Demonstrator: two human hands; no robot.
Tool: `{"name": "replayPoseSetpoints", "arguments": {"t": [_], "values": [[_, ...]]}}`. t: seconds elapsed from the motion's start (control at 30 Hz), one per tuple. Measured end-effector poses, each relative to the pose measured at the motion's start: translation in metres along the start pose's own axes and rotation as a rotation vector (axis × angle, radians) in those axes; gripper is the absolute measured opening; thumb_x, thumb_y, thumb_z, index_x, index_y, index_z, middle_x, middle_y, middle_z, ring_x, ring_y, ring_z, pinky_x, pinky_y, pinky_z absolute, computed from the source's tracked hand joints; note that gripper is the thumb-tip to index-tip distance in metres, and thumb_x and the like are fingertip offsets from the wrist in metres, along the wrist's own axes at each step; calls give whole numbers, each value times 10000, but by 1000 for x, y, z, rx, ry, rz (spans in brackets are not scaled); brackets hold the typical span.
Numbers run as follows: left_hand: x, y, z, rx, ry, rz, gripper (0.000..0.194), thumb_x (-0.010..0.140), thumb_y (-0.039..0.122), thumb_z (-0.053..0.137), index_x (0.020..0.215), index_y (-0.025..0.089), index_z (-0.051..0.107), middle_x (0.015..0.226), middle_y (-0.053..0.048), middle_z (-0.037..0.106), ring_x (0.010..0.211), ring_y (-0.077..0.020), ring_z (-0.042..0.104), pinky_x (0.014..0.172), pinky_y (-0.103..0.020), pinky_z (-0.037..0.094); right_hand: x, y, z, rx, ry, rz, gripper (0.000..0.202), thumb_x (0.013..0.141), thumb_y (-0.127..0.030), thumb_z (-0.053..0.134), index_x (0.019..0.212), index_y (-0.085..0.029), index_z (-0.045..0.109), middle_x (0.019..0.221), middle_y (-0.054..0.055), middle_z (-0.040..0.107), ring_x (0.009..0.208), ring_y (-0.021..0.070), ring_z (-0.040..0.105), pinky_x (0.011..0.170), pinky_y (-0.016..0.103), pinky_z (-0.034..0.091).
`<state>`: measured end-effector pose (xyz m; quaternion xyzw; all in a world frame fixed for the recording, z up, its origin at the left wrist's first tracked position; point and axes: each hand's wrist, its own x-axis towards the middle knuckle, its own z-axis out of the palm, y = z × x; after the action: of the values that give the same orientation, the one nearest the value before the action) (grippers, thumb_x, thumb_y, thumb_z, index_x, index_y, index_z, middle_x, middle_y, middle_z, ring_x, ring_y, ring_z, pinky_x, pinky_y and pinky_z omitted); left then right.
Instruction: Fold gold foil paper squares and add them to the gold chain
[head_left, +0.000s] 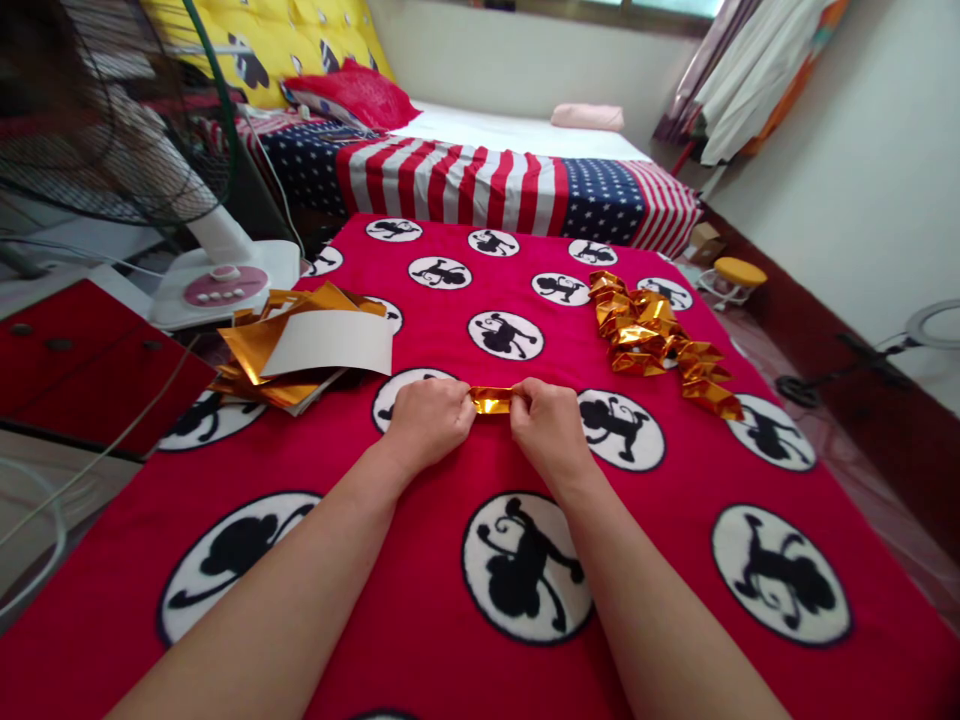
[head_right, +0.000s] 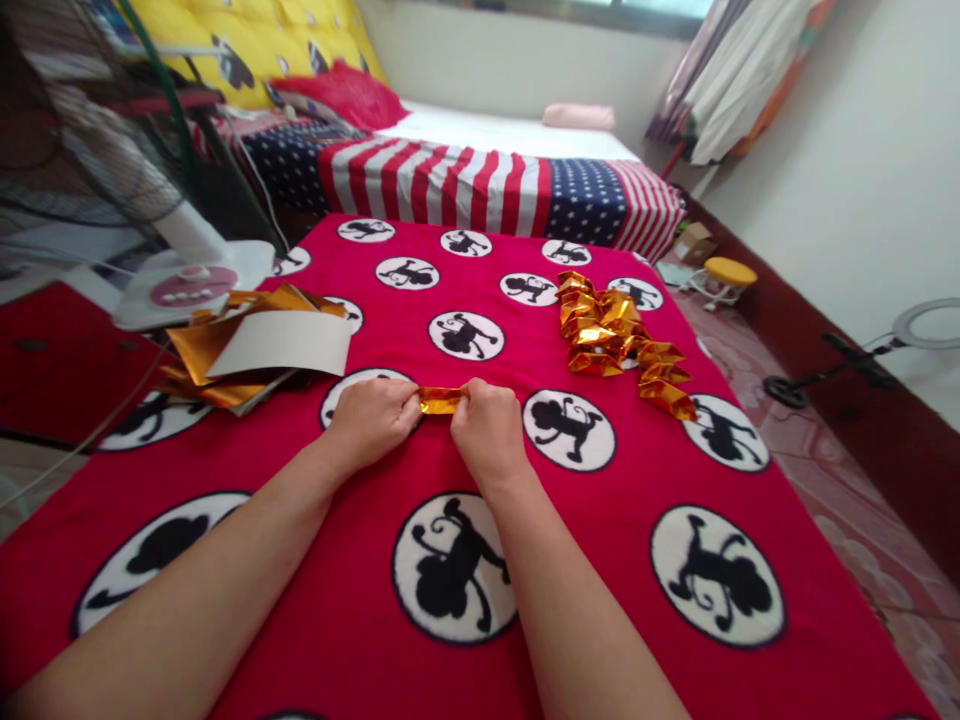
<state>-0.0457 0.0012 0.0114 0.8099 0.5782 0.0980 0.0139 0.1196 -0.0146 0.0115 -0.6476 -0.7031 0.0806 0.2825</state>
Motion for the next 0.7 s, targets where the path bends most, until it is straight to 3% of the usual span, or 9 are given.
{"name": "replayPoseSetpoints", "arguments": {"t": [0.23,0.37,0.7], "values": [[0,-2,1,5,22,9,325,877,307,420,807,188,714,803,-90,728,719,-235,654,555,-324,281,0,0,0,34,3,13,212,805,-120,498,741,-157,697,657,83,690,602,186,624,580,267,367],[0,-3,1,-11,35,16,419,940,352,349,797,194,709,788,-79,724,701,-217,646,550,-324,258,2,1,0,67,-25,34,202,789,-106,514,732,-155,701,616,64,671,570,170,603,567,253,368],[1,-3,5,-8,67,11,488,985,388,284,823,187,697,777,-79,717,693,-210,637,551,-320,252,-3,-4,1,39,20,48,245,873,-159,491,718,-157,681,642,64,673,590,157,600,573,260,330]]}}
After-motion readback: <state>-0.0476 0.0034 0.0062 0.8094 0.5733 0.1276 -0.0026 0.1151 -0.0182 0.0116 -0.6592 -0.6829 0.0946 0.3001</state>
